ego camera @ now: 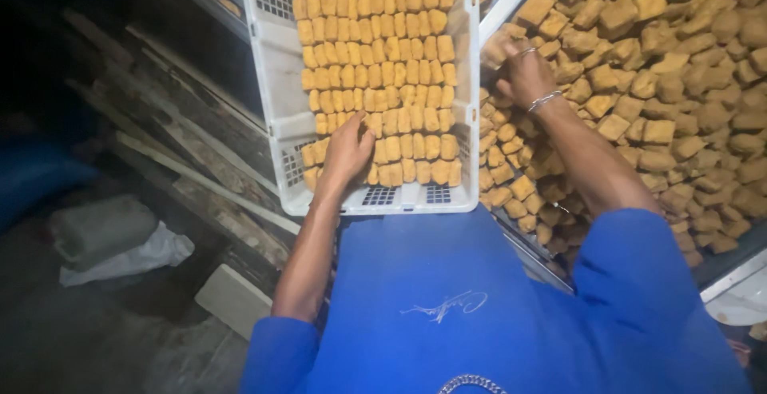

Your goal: The person picks yellow fermented food blocks one at a time from large metal drying racks and arranges them in neat rows inside a white plastic basket held on their lap. They occasionally reposition the basket and press the blocks into aligned rows as the basket fills.

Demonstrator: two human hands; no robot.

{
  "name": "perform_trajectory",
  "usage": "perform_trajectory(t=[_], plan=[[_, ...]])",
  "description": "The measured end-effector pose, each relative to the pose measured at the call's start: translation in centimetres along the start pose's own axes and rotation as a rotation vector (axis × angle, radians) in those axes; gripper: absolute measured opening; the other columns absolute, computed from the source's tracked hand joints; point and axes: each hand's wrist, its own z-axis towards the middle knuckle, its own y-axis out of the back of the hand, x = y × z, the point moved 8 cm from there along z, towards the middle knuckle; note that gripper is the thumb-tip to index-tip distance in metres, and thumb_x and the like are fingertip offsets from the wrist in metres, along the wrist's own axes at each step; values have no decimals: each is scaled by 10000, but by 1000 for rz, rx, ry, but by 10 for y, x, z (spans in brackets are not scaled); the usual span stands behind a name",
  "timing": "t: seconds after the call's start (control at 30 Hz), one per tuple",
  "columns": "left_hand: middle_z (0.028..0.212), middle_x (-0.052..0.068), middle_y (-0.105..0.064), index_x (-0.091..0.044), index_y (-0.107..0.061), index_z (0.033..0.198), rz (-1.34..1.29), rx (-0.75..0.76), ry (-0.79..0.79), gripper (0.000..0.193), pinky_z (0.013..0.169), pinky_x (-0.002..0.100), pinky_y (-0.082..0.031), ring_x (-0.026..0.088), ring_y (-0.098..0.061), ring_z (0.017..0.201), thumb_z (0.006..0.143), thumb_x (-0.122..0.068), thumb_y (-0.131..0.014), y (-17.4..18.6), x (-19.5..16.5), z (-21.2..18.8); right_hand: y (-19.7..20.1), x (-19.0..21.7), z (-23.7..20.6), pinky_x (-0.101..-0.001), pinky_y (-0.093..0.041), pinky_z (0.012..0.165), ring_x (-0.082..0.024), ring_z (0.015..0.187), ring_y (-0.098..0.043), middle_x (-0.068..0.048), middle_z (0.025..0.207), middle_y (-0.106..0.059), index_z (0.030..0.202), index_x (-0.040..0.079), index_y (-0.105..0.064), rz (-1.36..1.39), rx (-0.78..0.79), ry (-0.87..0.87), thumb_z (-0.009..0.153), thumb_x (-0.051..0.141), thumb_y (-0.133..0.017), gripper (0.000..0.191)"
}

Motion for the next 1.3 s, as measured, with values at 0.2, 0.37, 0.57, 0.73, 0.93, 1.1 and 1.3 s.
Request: perform_trajectory(t=[0.2, 0.37, 0.57, 0.73, 0.93, 1.1, 1.3], plan=[[1217, 245, -678, 6, -623, 1318, -177, -33, 12, 431, 916, 419, -550, 380, -675, 1112, 944, -206, -622, 26, 7, -2, 82, -12, -47, -478, -466, 1146, -421, 1343, -582, -293, 1482, -499, 1580, 36, -133, 304, -583, 81, 848, 268, -960, 1129], [1177, 210, -728, 12, -684, 1220, -236, -210, -100, 304, 959, 413, -547, 357, -707, 1114, 966, -152, -654, 81, -3, -6, 125, 64, -58, -469, -454, 1268, -412, 1477, -475, -317, 1515, -380, 1554, 12, -50, 432, -546, 310, 852, 233, -950, 1162], [1166, 182, -731, 4, -675, 1225, -324, -388, -192, 271, 953, 376, -566, 303, -734, 1090, 980, -103, -637, 153, -6, -2, 34, 260, -6, -509, -454, 1120, -461, 1337, -523, -314, 1426, -499, 1550, 7, -170, 197, -145, 796, 737, 249, -920, 1132], [1144, 179, -728, -3, -678, 1230, -292, -390, -190, 296, 933, 377, -567, 299, -726, 1054, 960, -118, -649, 168, -7, 7, -47, 341, 24, -526, -547, 829, -468, 996, -675, -250, 1080, -690, 1513, 97, -330, -7, 208, 711, 772, 231, -819, 898], [1193, 237, -692, 10, -669, 1238, -243, -295, -140, 382, 957, 425, -541, 392, -680, 1107, 960, -251, -662, 134, 10, 17, -111, 360, 25, -506, -568, 786, -412, 949, -701, -207, 1091, -697, 1330, 169, -537, -435, 436, 701, 982, 329, -658, 402], [1194, 279, -674, 18, -674, 1159, -50, -22, 37, 542, 967, 498, -496, 456, -631, 1137, 971, -484, -590, 96, 16, 34, -153, 348, 22, -422, -592, 871, -287, 962, -776, -97, 1060, -799, 1115, 190, -781, -373, 742, 589, 1025, 350, -517, 322], [1197, 287, -663, -14, -639, 1216, -80, 182, 346, 708, 976, 514, -482, 454, -624, 1151, 950, -639, -442, 69, 29, 40, -108, 334, 32, -514, -555, 761, -428, 893, -695, -213, 988, -729, 1187, 127, -685, -354, 489, 650, 1010, 350, -557, 312]])
